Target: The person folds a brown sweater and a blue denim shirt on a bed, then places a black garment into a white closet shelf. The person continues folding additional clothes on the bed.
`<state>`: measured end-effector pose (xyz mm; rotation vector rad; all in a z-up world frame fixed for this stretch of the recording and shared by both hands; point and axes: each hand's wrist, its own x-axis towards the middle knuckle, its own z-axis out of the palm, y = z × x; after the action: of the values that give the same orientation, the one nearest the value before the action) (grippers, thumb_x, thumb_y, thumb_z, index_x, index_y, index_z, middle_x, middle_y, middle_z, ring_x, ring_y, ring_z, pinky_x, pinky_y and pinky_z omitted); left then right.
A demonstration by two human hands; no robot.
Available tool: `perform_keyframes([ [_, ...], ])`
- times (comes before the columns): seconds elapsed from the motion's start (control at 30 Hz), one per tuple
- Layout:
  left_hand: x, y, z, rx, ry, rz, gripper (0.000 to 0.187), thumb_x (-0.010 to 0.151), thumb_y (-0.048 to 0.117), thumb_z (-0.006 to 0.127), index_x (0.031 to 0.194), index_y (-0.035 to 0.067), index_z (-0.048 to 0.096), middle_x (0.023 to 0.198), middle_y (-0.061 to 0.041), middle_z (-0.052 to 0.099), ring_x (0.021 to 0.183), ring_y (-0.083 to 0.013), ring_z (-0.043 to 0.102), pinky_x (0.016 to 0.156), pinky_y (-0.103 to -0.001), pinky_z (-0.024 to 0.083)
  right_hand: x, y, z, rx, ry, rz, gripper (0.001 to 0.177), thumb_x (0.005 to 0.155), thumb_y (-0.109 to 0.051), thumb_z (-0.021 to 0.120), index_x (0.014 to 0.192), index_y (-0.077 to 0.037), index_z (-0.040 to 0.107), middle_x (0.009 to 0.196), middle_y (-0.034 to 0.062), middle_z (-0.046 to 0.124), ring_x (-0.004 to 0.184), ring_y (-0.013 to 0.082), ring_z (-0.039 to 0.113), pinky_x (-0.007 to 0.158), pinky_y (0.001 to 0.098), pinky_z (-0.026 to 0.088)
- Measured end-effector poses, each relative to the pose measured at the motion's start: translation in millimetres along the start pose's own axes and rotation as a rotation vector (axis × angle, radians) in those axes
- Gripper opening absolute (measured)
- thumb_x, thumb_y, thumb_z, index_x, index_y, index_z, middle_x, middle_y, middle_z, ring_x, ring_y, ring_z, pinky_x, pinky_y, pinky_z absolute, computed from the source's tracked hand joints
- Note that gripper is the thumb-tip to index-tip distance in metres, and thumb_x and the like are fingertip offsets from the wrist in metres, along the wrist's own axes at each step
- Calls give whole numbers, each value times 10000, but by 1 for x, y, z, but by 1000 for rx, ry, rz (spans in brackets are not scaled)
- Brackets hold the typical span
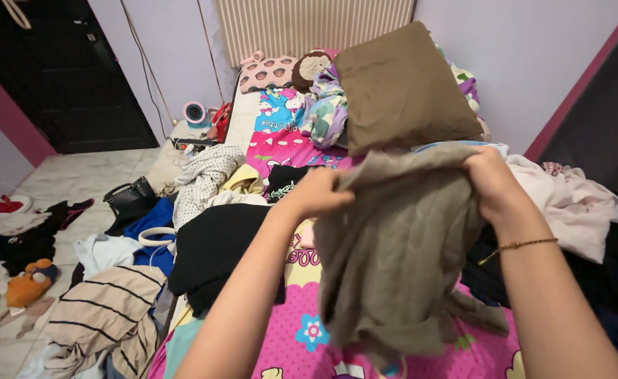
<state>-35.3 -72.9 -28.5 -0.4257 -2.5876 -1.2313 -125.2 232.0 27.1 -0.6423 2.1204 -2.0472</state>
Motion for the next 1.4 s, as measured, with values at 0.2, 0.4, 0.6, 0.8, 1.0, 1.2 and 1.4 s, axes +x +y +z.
perform_keyframes([
  [0.2, -24, 40, -7, 12, -140, -79, 671, 643, 366, 882, 1216, 71, 694, 1065, -130, 764, 977, -232, 711, 881, -356, 546, 9, -23, -32, 28, 116, 127, 276, 886, -26, 557, 1101, 52, 713, 1064, 155, 737, 914, 272, 712, 845, 410, 571],
  [0.4, -29, 39, -68, 440, -425, -405, 617, 634, 400, 864, 1145, 62, 790, 1002, -86, 819, 913, -209, 769, 834, -370, 595, 0, -26, -78, -7, -37, 208, 309, 886, -22, 567, 1142, 60, 720, 1097, 153, 751, 933, 259, 713, 838, 403, 571],
  [0.6, -50, 47, -100, -277, -361, -371, 624, 704, 439, 851, 1203, 84, 737, 1058, -57, 780, 938, -141, 705, 832, -344, 568, 3, -36, -142, -230, -107, 215, 319, 914, -38, 627, 1197, 65, 734, 1076, 172, 763, 928, 248, 710, 846, 380, 548],
  [0.8, -20, 10, -90, 880, 301, -230, 464, 702, 413, 886, 1035, 114, 764, 963, -141, 760, 925, -359, 699, 786, -498, 535, 41, -1, -99, -410, -199, 199, 286, 874, -43, 678, 1129, 38, 777, 1038, 108, 784, 922, 191, 690, 861, 339, 524],
  [1.0, -22, -6, -103, 708, 224, -471, 518, 609, 496, 924, 955, 138, 780, 927, -106, 761, 923, -321, 712, 800, -477, 552, 45, 33, -91, -494, -199, 257, 282, 890, -80, 687, 1126, 39, 786, 1037, 98, 787, 966, 182, 675, 898, 333, 505],
  [1.2, -28, 17, -116, 615, 104, -534, 517, 688, 479, 890, 1049, 119, 807, 949, -127, 770, 911, -286, 736, 834, -411, 555, 37, 27, -86, -469, -337, 280, 305, 855, -70, 698, 1132, 18, 789, 1090, 68, 790, 1017, 140, 675, 941, 290, 498],
  [1.4, -41, 40, -141, 12, -166, -528, 660, 682, 497, 842, 1125, 13, 769, 1034, -66, 782, 965, -156, 676, 862, -338, 514, 24, -3, -104, -358, -405, 388, 326, 848, -63, 675, 1149, 14, 775, 1096, 66, 782, 1029, 145, 677, 938, 306, 498],
])
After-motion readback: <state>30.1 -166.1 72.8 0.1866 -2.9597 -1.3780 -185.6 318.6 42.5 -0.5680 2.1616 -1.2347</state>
